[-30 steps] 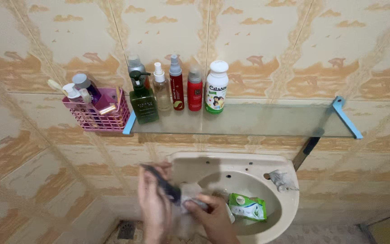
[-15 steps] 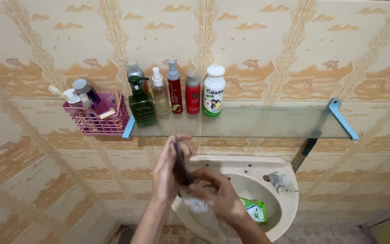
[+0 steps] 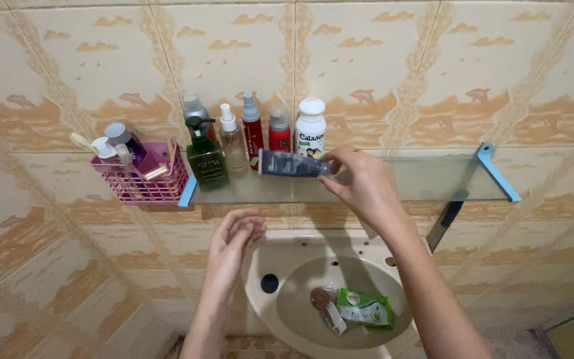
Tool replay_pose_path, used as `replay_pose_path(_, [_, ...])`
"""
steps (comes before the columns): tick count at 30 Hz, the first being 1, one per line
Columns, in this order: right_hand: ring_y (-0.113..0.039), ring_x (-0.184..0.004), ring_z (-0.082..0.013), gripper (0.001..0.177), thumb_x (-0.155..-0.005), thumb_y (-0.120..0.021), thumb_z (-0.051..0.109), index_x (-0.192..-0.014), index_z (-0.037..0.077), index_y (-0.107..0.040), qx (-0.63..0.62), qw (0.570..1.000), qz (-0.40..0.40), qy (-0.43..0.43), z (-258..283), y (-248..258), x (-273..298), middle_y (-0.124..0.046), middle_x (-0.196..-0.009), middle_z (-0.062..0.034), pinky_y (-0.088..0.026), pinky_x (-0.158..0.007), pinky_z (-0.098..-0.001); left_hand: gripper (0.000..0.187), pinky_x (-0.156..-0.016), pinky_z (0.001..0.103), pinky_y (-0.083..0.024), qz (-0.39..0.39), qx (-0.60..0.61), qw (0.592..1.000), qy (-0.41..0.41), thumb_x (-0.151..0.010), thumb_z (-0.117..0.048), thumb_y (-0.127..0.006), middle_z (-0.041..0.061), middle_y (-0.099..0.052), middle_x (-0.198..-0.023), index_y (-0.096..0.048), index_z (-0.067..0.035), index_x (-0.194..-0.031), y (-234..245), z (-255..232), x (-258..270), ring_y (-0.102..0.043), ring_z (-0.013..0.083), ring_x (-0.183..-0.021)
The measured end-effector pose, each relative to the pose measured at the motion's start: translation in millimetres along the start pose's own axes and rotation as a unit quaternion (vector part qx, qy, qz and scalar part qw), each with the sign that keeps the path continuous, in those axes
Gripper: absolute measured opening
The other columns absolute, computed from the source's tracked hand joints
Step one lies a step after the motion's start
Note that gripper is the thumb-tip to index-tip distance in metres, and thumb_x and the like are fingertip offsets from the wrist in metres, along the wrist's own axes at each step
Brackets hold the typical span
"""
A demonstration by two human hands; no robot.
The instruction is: The person cleans a bathroom sink by first wiping and arranging several toiletry bottles on a glass shelf above it. They then use a cloth to wipe the sink basin and faucet, followed by using a wet wipe to finish cleaning the sink surface.
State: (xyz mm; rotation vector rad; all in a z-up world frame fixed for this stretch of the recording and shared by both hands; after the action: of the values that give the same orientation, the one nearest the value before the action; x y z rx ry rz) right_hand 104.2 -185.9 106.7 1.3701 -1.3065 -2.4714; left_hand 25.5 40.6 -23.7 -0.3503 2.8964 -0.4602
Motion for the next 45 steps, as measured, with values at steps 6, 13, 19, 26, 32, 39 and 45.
replay_pose_path(6, [-0.072, -0.081, -0.0331, 0.031, -0.08, -0.082, 0.014, -0.109, 0.01, -0.073, -0.017, 0.999, 0.033, 0.024, 3.6, -46.8, -18.4, -0.075, -0.091, -0.0128, -0.056, -0.07, -0.0441, 0.026, -0.1, 0.033, -0.056, -0.04, -0.019, 0.998, 0.046, -0.098, -0.005, -0.05, 0.01, -0.069, -0.105, -0.065, 0.0, -0.119, 9.0, 2.9, 15.5, -0.069, 0.0196, -0.104])
replay_pose_path(13, [-0.071, -0.082, -0.0375, 0.032, -0.077, -0.082, 0.012, -0.107, 0.008, -0.072, 0.001, 0.997, 0.071, 0.004, 11.8, -76.1, -25.7, -0.074, -0.086, -0.0166, -0.055, -0.07, -0.0488, 0.025, -0.102, 0.034, -0.055, -0.006, -0.002, 1.0, -0.012, -0.099, -0.002, -0.051, 0.012, -0.069, -0.105, -0.064, 0.003, -0.12, 16.1, 2.1, 16.2, -0.068, 0.0197, -0.105])
replay_pose_path(19, [-0.073, -0.079, -0.0345, 0.032, -0.076, -0.082, 0.016, -0.106, 0.01, -0.073, -0.002, 0.997, 0.068, -0.022, 4.8, -76.1, -25.1, -0.075, -0.084, -0.0149, -0.056, -0.068, -0.0474, 0.028, -0.101, 0.033, -0.054, -0.065, -0.108, 0.991, 0.042, -0.098, -0.007, -0.05, 0.01, -0.071, -0.109, -0.064, -0.003, -0.123, 20.1, -3.5, 13.2, -0.069, 0.0188, -0.108])
replay_pose_path(26, [-0.077, -0.079, -0.0201, 0.028, -0.087, -0.08, 0.01, -0.114, 0.007, -0.073, -0.152, 0.988, 0.001, -0.035, 1.4, -36.1, -13.7, -0.075, -0.086, -0.0113, -0.061, -0.068, -0.0348, 0.029, -0.103, 0.035, -0.054, -0.058, -0.125, 0.989, -0.054, -0.1, -0.004, -0.052, 0.01, -0.07, -0.117, -0.062, -0.004, -0.127, 39.7, -4.9, -2.6, -0.066, 0.0187, -0.112])
replay_pose_path(32, [-0.073, -0.071, -0.0156, 0.03, -0.086, -0.073, 0.017, -0.115, 0.021, -0.079, -0.169, 0.936, 0.228, -0.207, 5.8, 9.3, 46.7, -0.08, -0.093, 0.0002, -0.062, -0.061, -0.0312, 0.037, -0.085, 0.041, -0.059, -0.012, -0.208, 0.978, 0.03, -0.092, 0.0, -0.053, 0.01, -0.073, -0.114, -0.064, -0.009, -0.125, 45.8, 60.6, 5.3, -0.07, 0.0209, -0.101])
replay_pose_path(39, [-0.072, -0.086, -0.014, 0.02, -0.088, -0.073, 0.013, -0.106, 0.009, -0.079, -0.199, 0.907, 0.306, -0.211, -66.1, -8.2, 144.5, -0.082, -0.097, -0.0068, -0.059, -0.074, -0.0351, 0.03, -0.086, 0.039, -0.062, 0.032, -0.359, 0.931, 0.063, -0.087, -0.003, -0.065, 0.012, -0.07, -0.113, -0.066, -0.007, -0.117, 48.3, 186.3, 15.7, -0.073, 0.0235, -0.098])
replay_pose_path(45, [-0.068, -0.069, -0.0173, 0.021, -0.091, -0.073, 0.023, -0.107, 0.01, -0.077, -0.06, 0.838, 0.307, -0.448, -169.6, -33.4, 252.9, -0.077, -0.076, -0.0083, -0.053, -0.063, -0.0358, 0.06, -0.107, 0.047, -0.042, -0.025, -0.575, 0.817, 0.029, -0.068, 0.002, -0.077, 0.015, -0.054, -0.129, -0.064, -0.012, -0.124, 45.8, 195.8, 19.7, -0.048, 0.0367, -0.123])
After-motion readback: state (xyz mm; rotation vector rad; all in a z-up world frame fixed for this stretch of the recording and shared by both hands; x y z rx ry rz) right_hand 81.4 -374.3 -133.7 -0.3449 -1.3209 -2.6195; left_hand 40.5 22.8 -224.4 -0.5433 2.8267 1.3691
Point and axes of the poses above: each hand's wrist, its own x-axis away from the middle knuckle, its own y-axis out of the back of the hand, z = x × y, the point moved 4 cm from there along -x, towards the middle knuckle
